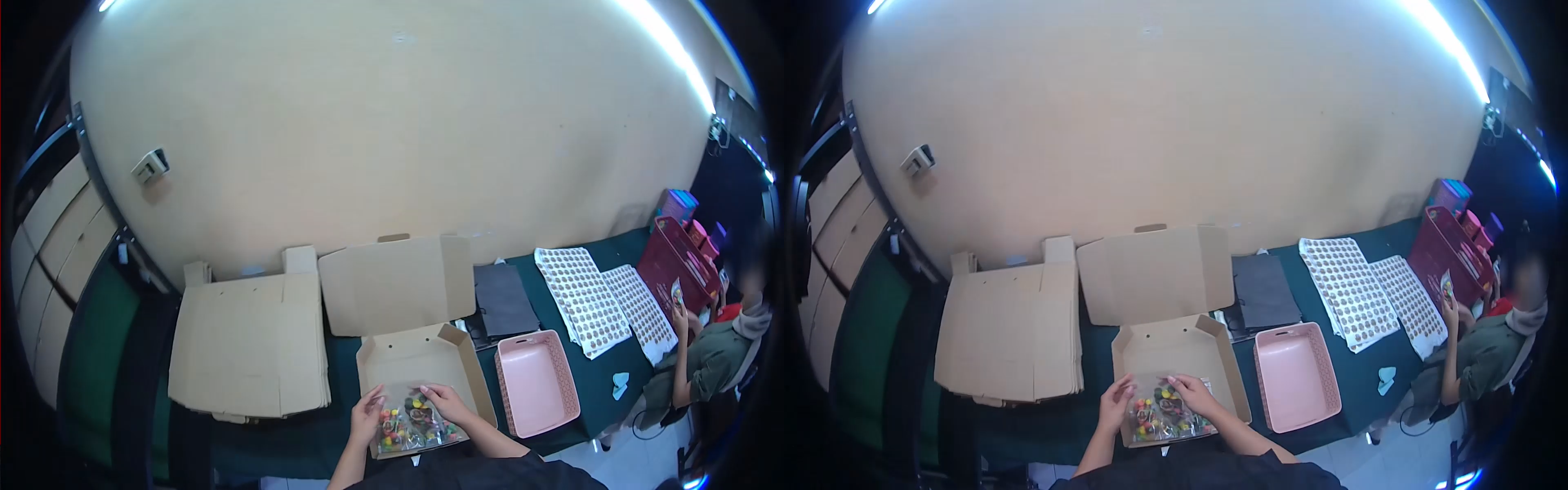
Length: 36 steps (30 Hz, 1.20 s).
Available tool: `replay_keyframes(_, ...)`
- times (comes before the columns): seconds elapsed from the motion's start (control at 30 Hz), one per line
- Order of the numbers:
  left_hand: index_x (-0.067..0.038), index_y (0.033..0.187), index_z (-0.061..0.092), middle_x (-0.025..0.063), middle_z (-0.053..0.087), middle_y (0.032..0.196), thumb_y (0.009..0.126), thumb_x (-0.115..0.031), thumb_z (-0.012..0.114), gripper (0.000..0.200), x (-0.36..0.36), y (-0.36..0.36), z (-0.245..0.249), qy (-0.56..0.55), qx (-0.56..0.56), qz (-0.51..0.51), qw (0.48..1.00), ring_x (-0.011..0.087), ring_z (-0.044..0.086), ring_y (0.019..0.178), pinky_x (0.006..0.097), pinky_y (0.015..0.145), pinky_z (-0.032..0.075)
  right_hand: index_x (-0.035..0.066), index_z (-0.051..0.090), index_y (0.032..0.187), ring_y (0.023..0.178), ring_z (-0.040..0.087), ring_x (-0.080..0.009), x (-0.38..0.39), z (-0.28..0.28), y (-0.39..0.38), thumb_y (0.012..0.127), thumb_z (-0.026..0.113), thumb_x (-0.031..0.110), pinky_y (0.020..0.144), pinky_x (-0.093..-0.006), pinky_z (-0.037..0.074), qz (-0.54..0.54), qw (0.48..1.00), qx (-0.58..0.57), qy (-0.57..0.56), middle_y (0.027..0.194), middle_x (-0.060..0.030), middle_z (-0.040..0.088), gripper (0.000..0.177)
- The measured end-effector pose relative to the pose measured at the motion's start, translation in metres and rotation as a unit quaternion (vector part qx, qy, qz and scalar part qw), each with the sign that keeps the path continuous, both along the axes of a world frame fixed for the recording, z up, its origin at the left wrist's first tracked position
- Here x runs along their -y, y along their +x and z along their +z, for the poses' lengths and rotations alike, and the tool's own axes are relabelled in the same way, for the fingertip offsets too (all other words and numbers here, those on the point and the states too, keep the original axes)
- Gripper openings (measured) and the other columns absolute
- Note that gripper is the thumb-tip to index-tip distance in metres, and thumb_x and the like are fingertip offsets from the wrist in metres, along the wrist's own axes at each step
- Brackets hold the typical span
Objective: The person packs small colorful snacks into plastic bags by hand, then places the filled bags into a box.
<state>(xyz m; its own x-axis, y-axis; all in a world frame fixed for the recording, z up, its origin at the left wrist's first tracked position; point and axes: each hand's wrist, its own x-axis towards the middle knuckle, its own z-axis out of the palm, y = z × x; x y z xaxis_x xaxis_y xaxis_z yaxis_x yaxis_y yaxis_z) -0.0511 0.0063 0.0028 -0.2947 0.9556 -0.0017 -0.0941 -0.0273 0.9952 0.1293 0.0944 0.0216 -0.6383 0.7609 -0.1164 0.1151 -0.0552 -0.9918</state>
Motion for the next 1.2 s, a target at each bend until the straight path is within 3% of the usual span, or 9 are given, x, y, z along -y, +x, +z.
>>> replay_keyframes(0.27,0.0,0.127,0.035,0.0144,0.047,0.118,0.079,-0.021,0.064,0.06,-0.008,0.026,0.034,0.017,0.086,-0.007,0.996,0.0163,0.05,0.103,0.0256,0.084,0.041,0.011,0.05,0.12,0.096,0.048,-0.0231,0.018,0.022,-0.032,0.08,0.056,0.017,0.086,-0.031,0.038,-0.022,0.977,-0.032,0.21,0.105,-0.012,0.049,0.041)
replay_keyframes(0.37,0.003,0.113,0.051,0.0115,0.058,0.103,0.08,-0.025,0.062,0.044,-0.011,0.021,0.032,-0.029,0.086,0.012,0.996,0.0149,0.055,0.091,0.0252,0.083,0.042,0.007,0.05,0.115,0.105,0.041,-0.0258,0.02,0.021,-0.039,0.075,0.063,0.018,0.09,-0.0363,0.035,-0.151,0.939,0.046,0.304,0.11,-0.0124,0.043,0.043)
replay_keyframes(0.43,0.002,0.094,0.063,0.009,0.064,0.081,0.082,-0.022,0.059,0.028,-0.013,0.026,0.042,-0.044,0.083,0.05,0.994,0.0125,0.059,0.078,0.0292,0.088,0.04,0.004,0.051,0.108,0.108,0.04,-0.0244,0.015,0.01,-0.044,0.072,0.068,0.021,0.089,-0.0359,0.036,-0.213,0.962,-0.033,0.17,0.112,-0.012,0.043,0.043)
replay_keyframes(0.73,-0.001,0.098,0.062,0.0114,0.065,0.079,0.084,-0.019,0.055,0.024,-0.01,0.017,0.031,-0.028,-0.048,0.027,0.998,0.0107,0.06,0.073,0.039,0.106,0.015,0.0,0.062,0.096,0.088,0.054,-0.0107,0.008,0.014,-0.028,0.085,0.055,0.019,0.081,-0.0262,0.04,-0.055,0.988,-0.09,-0.111,0.09,-0.004,0.062,0.023)
replay_keyframes(0.77,-0.002,0.1,0.061,0.0068,0.064,0.07,0.086,-0.019,0.052,0.024,-0.009,0.016,0.03,-0.017,-0.031,0.005,0.999,0.007,0.056,0.061,0.0339,0.094,0.036,0.0,0.062,0.096,0.087,0.054,-0.0103,0.005,0.018,-0.026,0.085,0.055,0.021,0.081,-0.0254,0.04,-0.046,0.989,-0.077,-0.119,0.09,-0.004,0.062,0.024)
replay_keyframes(0.93,-0.003,0.101,0.062,-0.0034,0.052,0.057,0.086,-0.022,0.053,0.026,0.008,0.003,0.026,-0.054,-0.022,-0.092,0.994,0.0019,0.043,0.049,0.0197,0.042,0.037,0.0,0.061,0.097,0.086,0.051,-0.0075,-0.002,0.003,0.0,0.088,0.05,0.027,0.081,-0.0245,0.037,0.044,0.988,-0.032,-0.147,0.088,-0.0019,0.061,0.03)
replay_keyframes(1.03,-0.003,0.091,0.066,0.0027,0.062,0.067,0.081,-0.014,0.06,0.016,0.006,-0.001,0.027,-0.014,-0.076,-0.009,0.997,0.0037,0.052,0.057,0.0339,0.093,0.037,-0.001,0.061,0.098,0.085,0.05,-0.0066,0.001,0.004,0.005,0.089,0.048,0.029,0.079,-0.0238,0.038,0.054,0.993,0.0,-0.104,0.087,-0.0012,0.061,0.033)
replay_keyframes(1.13,-0.003,0.089,0.066,0.0047,0.065,0.073,0.08,-0.012,0.06,0.014,0.006,0.001,0.04,-0.015,-0.057,0.003,0.998,0.006,0.056,0.065,0.0381,0.106,0.016,-0.001,0.06,0.101,0.087,0.05,-0.0074,0.01,0.008,0.004,0.089,0.047,0.027,0.081,-0.0235,0.037,0.047,0.996,-0.008,-0.081,0.091,-0.0031,0.061,0.033)
replay_keyframes(1.2,-0.003,0.092,0.066,0.0035,0.064,0.073,0.082,-0.012,0.057,0.016,0.007,0.003,0.044,-0.021,-0.066,-0.002,0.998,0.0084,0.058,0.067,0.0342,0.101,0.027,-0.001,0.059,0.103,0.089,0.051,-0.0091,0.014,0.018,0.001,0.09,0.046,0.025,0.081,-0.0238,0.038,0.035,0.997,-0.048,-0.044,0.095,-0.0059,0.061,0.032)
